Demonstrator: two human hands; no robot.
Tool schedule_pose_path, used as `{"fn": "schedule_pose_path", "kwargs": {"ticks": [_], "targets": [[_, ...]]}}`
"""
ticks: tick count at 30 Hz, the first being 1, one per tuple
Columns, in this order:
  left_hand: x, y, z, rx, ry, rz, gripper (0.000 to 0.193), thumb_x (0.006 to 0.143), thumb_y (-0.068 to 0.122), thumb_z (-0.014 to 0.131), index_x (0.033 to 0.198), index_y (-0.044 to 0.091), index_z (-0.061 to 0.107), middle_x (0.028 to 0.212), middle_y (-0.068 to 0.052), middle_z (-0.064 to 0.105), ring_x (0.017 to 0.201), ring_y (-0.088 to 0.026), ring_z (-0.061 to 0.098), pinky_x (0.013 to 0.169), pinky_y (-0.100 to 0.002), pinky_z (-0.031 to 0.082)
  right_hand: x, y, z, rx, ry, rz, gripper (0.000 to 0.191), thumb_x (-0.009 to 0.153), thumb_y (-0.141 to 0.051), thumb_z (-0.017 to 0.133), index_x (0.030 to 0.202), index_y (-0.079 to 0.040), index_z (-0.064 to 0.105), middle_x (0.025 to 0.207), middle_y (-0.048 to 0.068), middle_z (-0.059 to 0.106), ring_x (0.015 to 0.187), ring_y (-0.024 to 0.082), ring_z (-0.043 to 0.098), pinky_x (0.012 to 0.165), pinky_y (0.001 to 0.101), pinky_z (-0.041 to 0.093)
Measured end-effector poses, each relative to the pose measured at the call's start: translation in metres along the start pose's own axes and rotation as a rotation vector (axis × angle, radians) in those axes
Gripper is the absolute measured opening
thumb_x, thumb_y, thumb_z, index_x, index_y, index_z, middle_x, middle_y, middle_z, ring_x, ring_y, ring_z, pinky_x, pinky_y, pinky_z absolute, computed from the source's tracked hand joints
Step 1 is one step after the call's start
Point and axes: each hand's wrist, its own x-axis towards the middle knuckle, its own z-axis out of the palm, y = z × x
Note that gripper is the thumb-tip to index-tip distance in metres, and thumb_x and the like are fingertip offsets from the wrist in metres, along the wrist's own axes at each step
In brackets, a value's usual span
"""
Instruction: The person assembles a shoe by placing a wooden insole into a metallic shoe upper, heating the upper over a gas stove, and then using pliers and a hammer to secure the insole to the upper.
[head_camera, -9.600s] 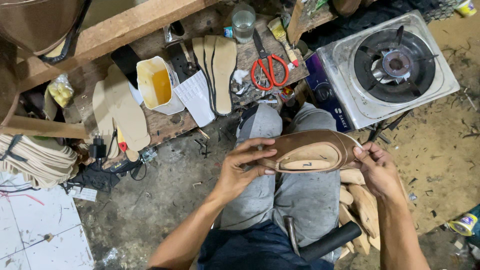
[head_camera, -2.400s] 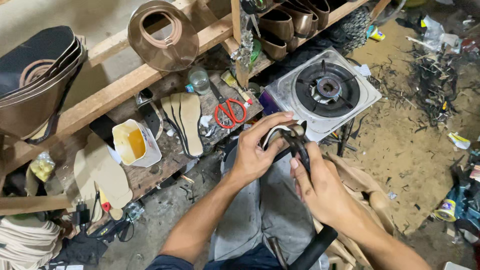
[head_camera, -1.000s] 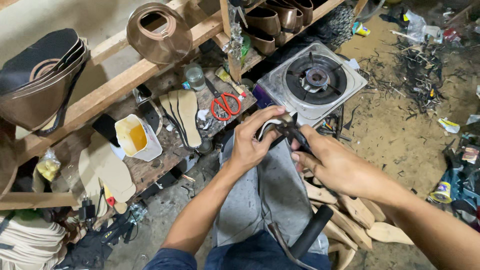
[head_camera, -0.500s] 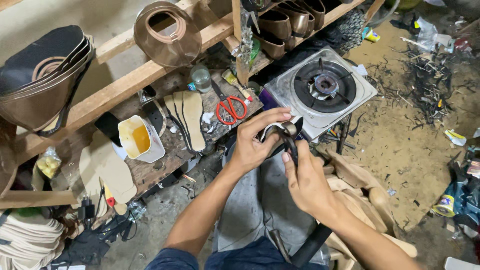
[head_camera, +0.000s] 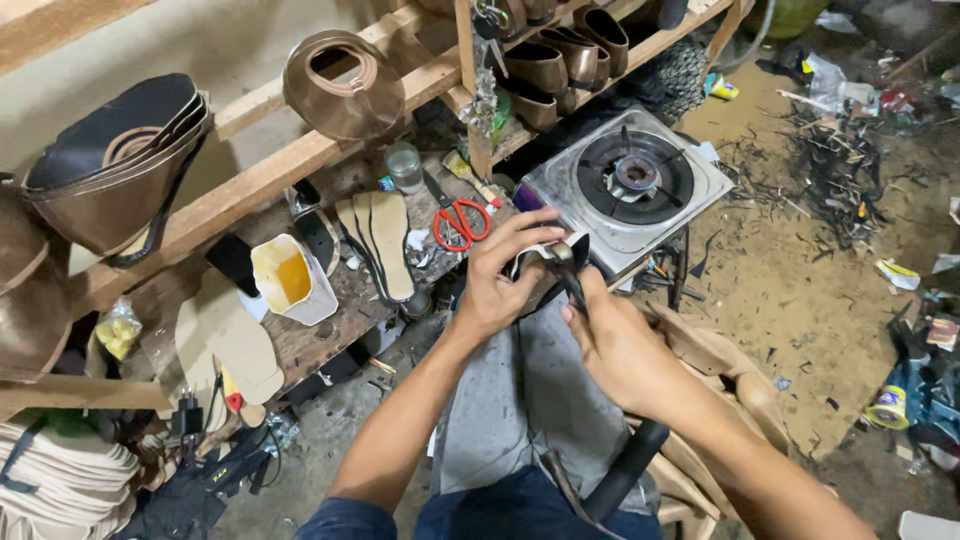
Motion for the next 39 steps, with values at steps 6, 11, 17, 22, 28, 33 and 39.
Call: {"fn": "schedule_pose_path", "kwargs": {"ticks": [6, 11, 17, 22, 28, 33, 39], "targets": [[-0.015, 0.014, -0.013, 0.057, -0.106, -0.141, 0.073, 0.081, -0.009, 0.066, 0.15, 0.005, 0.047, 0.138, -0.012, 0.066, 0.131, -0.023, 0.064, 0.114, -0.035, 0.049, -0.004, 0.01, 0.05, 0.091, 0.183, -0.173, 0.024, 0.1, -0.014, 0.055, 0.111, -0.001, 0.04, 0.086, 0.031, 0.063, 0.081, 0.055, 0.059, 0.068, 0.0573, 0.047], [-0.016, 0.01, -0.03, -0.421, -0.2, -0.484, 0.049, 0.09, 0.003, 0.062, 0.139, 0.0, 0.06, 0.129, -0.007, 0.069, 0.119, -0.014, 0.063, 0.107, -0.031, 0.047, -0.008, 0.012, 0.063, -0.054, 0.235, -0.175, 0.024, 0.098, -0.014, 0.057, 0.112, -0.001, 0.042, 0.089, 0.034, 0.063, 0.08, 0.057, 0.06, 0.067, 0.0622, 0.046], [-0.011, -0.007, -0.039, -0.506, -0.19, -0.628, 0.034, 0.1, 0.011, 0.062, 0.13, -0.003, 0.069, 0.119, -0.006, 0.075, 0.108, -0.012, 0.068, 0.1, -0.028, 0.054, -0.01, 0.012, 0.077, -0.053, 0.124, -0.089, 0.024, 0.099, -0.016, 0.056, 0.11, -0.001, 0.041, 0.094, 0.034, 0.064, 0.078, 0.056, 0.061, 0.067, 0.0625, 0.047], [-0.003, 0.004, -0.043, -0.265, -0.187, -0.456, 0.036, 0.102, 0.012, 0.061, 0.134, -0.002, 0.065, 0.123, -0.01, 0.075, 0.109, -0.016, 0.069, 0.099, -0.031, 0.054, -0.01, 0.027, 0.053, -0.141, 0.15, -0.502, 0.031, 0.084, 0.002, 0.052, 0.113, 0.001, 0.042, 0.098, 0.03, 0.059, 0.087, 0.053, 0.06, 0.073, 0.0556, 0.05], [-0.003, 0.012, -0.031, -0.068, -0.106, -0.233, 0.049, 0.104, 0.009, 0.057, 0.151, 0.003, 0.045, 0.12, -0.014, 0.074, 0.117, -0.022, 0.07, 0.107, -0.036, 0.051, -0.033, 0.048, 0.019, 0.193, -0.34, -0.037, 0.019, 0.099, -0.022, 0.059, 0.108, -0.006, 0.053, 0.086, 0.016, 0.062, 0.071, 0.027, 0.066, 0.061, 0.0379, 0.055], [-0.067, -0.023, 0.002, 0.036, -0.047, -0.527, 0.06, 0.098, 0.007, 0.061, 0.154, 0.007, 0.04, 0.118, -0.013, 0.072, 0.115, -0.02, 0.069, 0.102, -0.035, 0.051, -0.045, 0.069, 0.042, 0.815, -0.116, 0.313, 0.02, 0.099, -0.024, 0.053, 0.109, -0.007, 0.049, 0.086, 0.007, 0.064, 0.062, 0.013, 0.061, 0.049, 0.0296, 0.052], [-0.119, -0.057, 0.019, -0.163, -0.07, -0.654, 0.07, 0.099, 0.007, 0.064, 0.159, 0.008, 0.028, 0.129, -0.014, 0.064, 0.121, -0.019, 0.063, 0.106, -0.033, 0.048, -0.019, 0.071, 0.057, 0.531, -0.191, 0.201, 0.024, 0.104, -0.03, 0.048, 0.105, -0.006, 0.05, 0.078, 0.006, 0.063, 0.055, 0.016, 0.059, 0.047, 0.031, 0.051]]}}
